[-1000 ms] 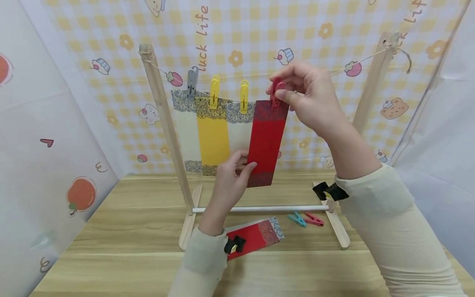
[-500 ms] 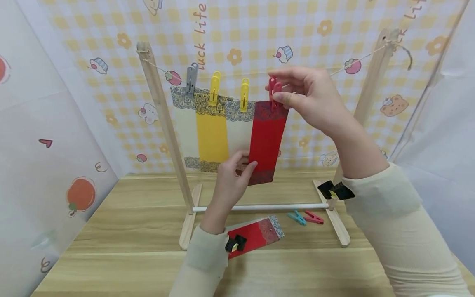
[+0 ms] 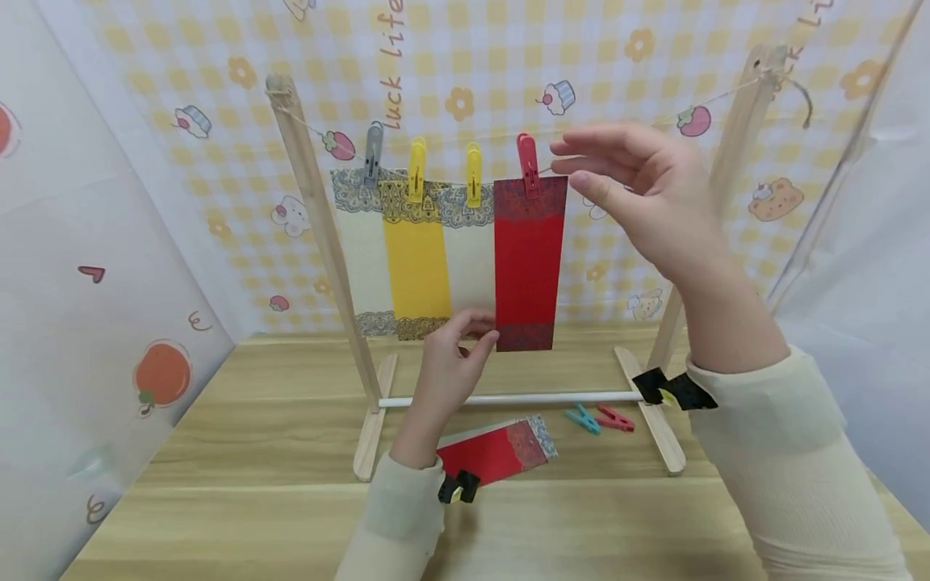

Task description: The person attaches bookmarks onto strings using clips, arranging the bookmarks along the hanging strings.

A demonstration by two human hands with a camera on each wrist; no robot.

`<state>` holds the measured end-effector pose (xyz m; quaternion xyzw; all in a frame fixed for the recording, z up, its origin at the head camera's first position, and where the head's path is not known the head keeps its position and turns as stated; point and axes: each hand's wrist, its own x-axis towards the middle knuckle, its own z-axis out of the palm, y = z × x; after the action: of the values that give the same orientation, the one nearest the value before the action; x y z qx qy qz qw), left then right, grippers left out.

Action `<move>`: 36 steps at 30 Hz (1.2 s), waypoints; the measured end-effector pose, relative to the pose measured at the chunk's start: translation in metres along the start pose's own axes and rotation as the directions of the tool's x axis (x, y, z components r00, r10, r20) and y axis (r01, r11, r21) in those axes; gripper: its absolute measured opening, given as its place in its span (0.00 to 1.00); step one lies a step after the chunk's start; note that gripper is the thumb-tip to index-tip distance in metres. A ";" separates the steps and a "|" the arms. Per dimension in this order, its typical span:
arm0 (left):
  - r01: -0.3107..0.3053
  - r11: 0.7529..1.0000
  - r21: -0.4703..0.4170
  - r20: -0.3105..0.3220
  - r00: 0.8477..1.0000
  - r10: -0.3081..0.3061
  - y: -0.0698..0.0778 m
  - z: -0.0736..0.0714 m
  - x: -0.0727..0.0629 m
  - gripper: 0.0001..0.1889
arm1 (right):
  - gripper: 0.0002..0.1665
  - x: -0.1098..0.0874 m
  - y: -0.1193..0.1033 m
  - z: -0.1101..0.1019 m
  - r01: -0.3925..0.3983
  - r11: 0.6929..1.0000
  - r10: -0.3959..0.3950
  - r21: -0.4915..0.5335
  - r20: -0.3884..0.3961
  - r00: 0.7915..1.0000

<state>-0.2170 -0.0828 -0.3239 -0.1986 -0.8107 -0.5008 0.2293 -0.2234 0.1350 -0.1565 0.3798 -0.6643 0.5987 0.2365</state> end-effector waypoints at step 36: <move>0.419 0.871 0.254 0.160 0.870 -0.466 -0.033 -0.001 -0.059 0.10 | 0.22 -0.187 0.158 -0.064 -0.597 0.766 0.640 -0.239 0.200 0.742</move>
<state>-0.1872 -0.1031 -0.3808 -0.0343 -0.9031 -0.4264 0.0382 -0.2447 0.2375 -0.3864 0.1947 -0.8239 0.5307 -0.0393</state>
